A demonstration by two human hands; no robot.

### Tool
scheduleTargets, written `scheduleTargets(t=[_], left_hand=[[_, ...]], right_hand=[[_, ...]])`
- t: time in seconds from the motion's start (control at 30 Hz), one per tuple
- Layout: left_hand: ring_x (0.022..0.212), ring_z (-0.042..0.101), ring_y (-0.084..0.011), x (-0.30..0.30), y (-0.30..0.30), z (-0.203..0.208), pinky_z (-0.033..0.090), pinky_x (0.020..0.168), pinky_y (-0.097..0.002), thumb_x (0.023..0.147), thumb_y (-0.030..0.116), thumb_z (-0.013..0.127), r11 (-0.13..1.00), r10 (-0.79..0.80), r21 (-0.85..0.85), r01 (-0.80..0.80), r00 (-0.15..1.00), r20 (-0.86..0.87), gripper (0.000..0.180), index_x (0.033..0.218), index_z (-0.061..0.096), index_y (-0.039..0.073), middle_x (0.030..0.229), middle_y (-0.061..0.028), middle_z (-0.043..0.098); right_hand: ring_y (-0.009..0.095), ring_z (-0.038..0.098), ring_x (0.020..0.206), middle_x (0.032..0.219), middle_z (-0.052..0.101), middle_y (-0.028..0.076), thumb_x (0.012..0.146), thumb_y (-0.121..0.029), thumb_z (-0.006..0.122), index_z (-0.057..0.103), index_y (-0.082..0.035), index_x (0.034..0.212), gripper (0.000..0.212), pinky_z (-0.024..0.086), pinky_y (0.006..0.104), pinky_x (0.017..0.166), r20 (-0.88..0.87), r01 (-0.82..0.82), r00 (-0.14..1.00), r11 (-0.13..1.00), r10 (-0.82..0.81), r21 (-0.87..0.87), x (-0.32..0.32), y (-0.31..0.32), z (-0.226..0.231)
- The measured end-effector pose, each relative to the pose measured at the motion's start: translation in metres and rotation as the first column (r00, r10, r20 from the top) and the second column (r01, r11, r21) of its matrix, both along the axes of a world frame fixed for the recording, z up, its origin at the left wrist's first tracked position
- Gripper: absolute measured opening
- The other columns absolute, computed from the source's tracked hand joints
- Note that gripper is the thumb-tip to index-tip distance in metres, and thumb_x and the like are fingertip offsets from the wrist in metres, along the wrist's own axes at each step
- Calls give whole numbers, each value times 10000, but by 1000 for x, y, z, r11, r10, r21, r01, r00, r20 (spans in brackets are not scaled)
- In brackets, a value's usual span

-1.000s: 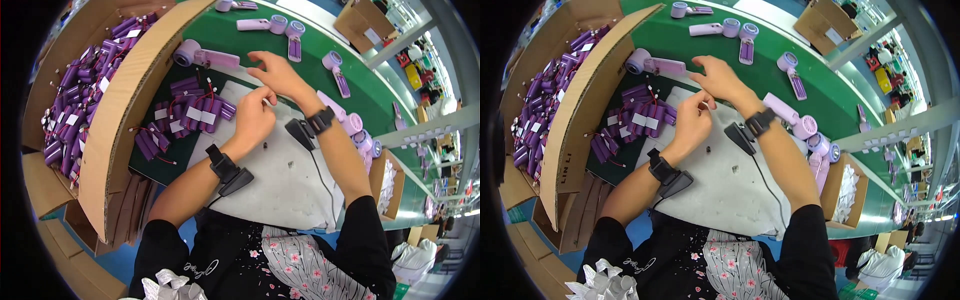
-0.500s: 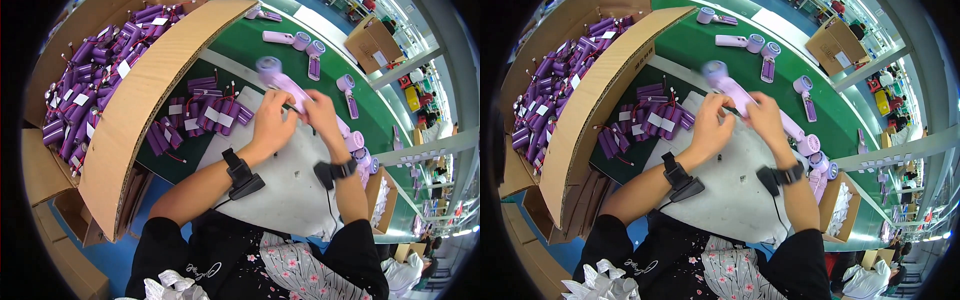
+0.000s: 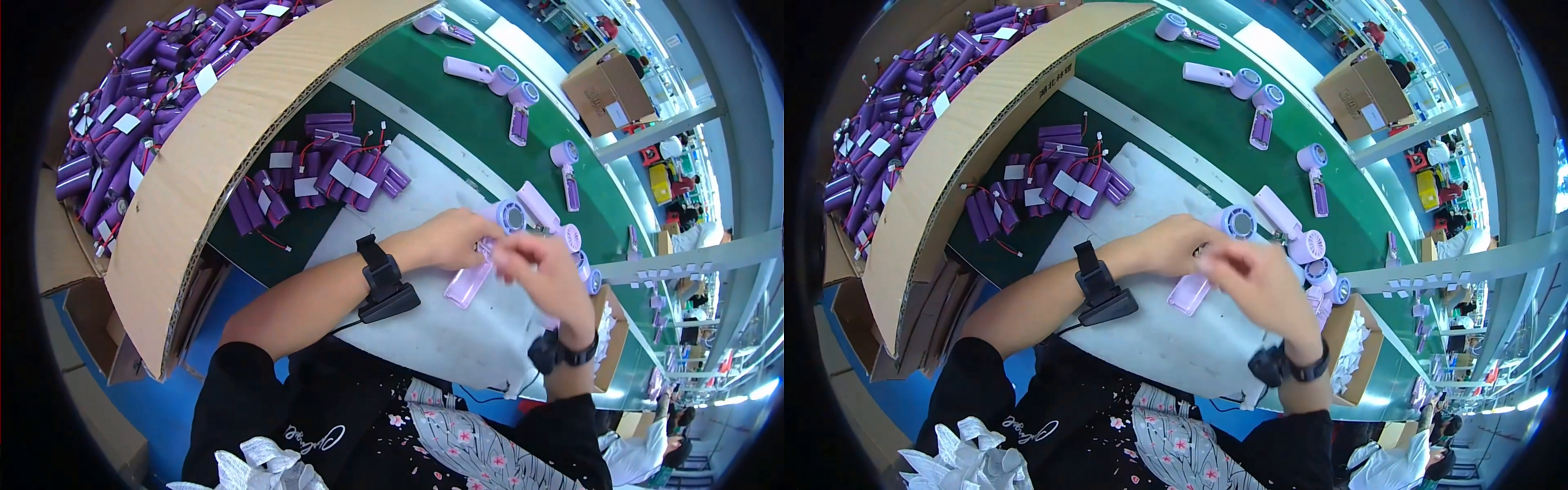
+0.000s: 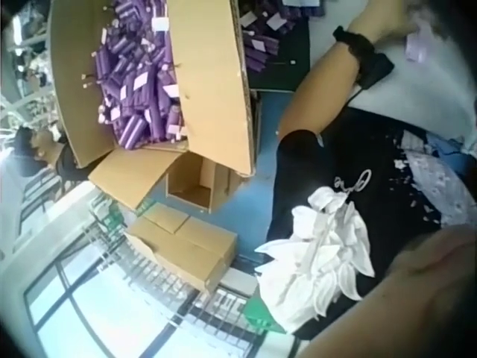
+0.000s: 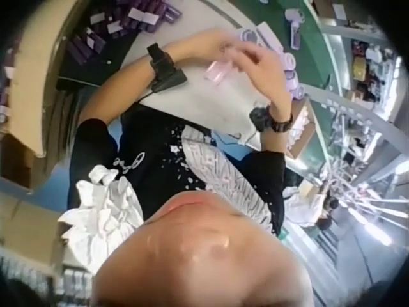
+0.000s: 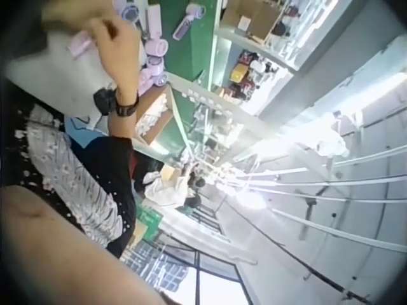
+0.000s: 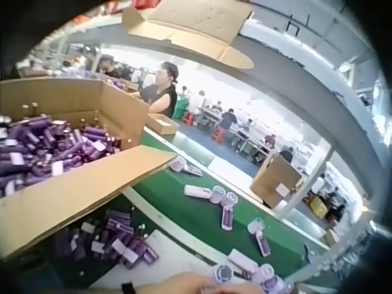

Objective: The person assembles a handheld fan by connecting a battery pack to a circuit board, testing the connection to light up a display, and fitting the battery into the handle before placing it on a conveyor belt. The process is then repeated with a second fan.

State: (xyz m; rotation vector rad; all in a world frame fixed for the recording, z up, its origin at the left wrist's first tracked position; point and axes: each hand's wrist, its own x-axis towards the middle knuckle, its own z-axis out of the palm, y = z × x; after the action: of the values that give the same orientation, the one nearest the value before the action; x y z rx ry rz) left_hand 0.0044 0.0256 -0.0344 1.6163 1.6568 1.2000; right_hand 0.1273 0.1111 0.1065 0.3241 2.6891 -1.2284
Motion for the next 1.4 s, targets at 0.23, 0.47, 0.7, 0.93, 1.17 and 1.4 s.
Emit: scheduleTargets(t=[0.23, 0.47, 0.7, 0.93, 1.17, 1.4], left_hand=[[935, 639, -371, 1, 7, -5, 505, 834, -445, 753, 185, 676, 981, -45, 186, 55, 997, -56, 282, 1026, 677, 116, 994, -151, 684], [993, 623, -365, 0, -4, 2, 499, 851, -440, 775, 219, 671, 1000, -13, 17, 11, 997, 82, 301, 1053, 671, 104, 1049, -168, 670], [995, 627, -356, 1, -5, 11, 493, 855, -438, 778, 196, 658, 998, -2, 56, 3, 1000, -18, 346, 1107, 667, 89, 1054, -188, 663], [895, 645, -345, -11, -6, 19, 510, 808, -401, 759, 136, 703, 991, -129, 46, 129, 991, 19, 390, 1138, 655, 57, 998, -197, 666], [801, 654, -277, -4, -13, 28, 518, 696, -351, 762, 110, 734, 994, -107, 44, 104, 993, 52, 332, 1079, 658, 45, 933, -166, 656], [745, 652, -192, -4, -24, 39, 525, 704, -309, 736, 72, 777, 985, -120, -93, 143, 969, 217, 327, 1029, 641, 25, 910, -99, 670]], right_hand=[[120, 630, 779, 887, 686, 117, 899, -259, 642, 653, 37, 1127, 374, 494, 261, 682, -172, -204, 957, 963, 234, 175, -161, -22, -43], [143, 646, 810, 887, 714, 86, 911, -264, 633, 685, 28, 1077, 340, 506, 267, 719, 26, -173, 985, 985, 173, -18, -167, -20, -48], [125, 647, 854, 921, 710, 75, 949, -214, 596, 697, 36, 1023, 279, 519, 283, 770, -90, -80, 994, 987, 68, -138, -110, -14, -40], [171, 637, 726, 994, 640, 171, 1006, -244, 505, 630, 21, 947, 299, 555, 321, 727, -638, 60, 678, 893, -365, -447, -11, 3, 16], [152, 557, 558, 779, 564, 80, 1039, -299, 408, 519, -22, 1003, 300, 460, 251, 475, 22, 378, 800, 475, -600, -795, 50, 15, -41], [89, 541, 582, 707, 545, 39, 887, -168, 676, 581, -3, 966, 206, 429, 261, 511, -141, 482, 821, 804, -553, -350, 52, 18, -86]])
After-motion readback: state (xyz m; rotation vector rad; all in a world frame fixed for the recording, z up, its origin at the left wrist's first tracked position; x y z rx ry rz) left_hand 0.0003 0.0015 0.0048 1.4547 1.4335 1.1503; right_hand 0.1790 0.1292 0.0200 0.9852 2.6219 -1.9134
